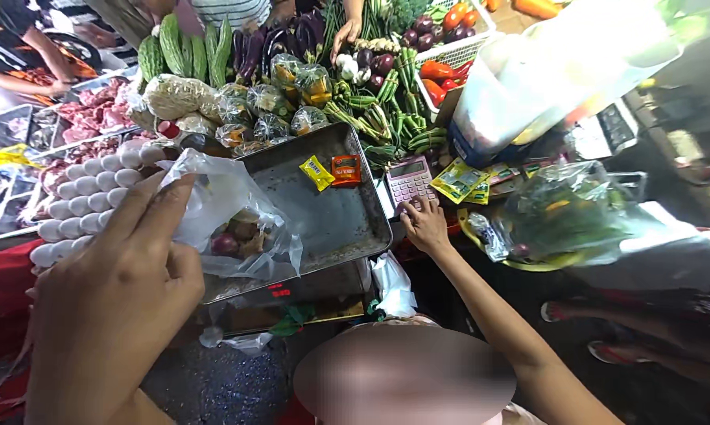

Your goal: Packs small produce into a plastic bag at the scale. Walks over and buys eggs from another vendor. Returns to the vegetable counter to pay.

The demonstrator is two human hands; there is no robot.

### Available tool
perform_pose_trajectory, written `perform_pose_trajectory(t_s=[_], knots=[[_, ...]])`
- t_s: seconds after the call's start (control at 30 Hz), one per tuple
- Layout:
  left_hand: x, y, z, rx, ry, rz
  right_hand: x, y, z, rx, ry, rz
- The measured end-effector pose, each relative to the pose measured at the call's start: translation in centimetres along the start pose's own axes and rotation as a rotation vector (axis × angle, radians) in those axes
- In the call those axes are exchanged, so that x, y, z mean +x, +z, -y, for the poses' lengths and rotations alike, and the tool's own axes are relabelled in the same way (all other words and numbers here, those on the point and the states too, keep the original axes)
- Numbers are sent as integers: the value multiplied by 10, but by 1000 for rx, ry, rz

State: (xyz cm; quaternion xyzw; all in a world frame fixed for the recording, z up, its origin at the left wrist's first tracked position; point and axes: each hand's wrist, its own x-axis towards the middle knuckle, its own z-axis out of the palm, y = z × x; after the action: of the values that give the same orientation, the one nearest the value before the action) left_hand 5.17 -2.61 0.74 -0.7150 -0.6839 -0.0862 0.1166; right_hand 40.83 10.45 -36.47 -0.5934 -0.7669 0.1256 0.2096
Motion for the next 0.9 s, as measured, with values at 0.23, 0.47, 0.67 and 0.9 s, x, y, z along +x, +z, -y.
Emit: perform_pose_trajectory(t_s=[0.23,0.47,0.67,0.9], knots=[[3,-7,1,55,97,-54,-16,-11,1,42,-3,-35],[-1,-4,6,25,88,-77,-21,-17,-12,71,130,-58],[-2,3,-1,-9,109,-77,-28,-23,-10,84,104,-38],[-12,16,18,-77,-58,-71,-42,-5,-13,80,105,-59]])
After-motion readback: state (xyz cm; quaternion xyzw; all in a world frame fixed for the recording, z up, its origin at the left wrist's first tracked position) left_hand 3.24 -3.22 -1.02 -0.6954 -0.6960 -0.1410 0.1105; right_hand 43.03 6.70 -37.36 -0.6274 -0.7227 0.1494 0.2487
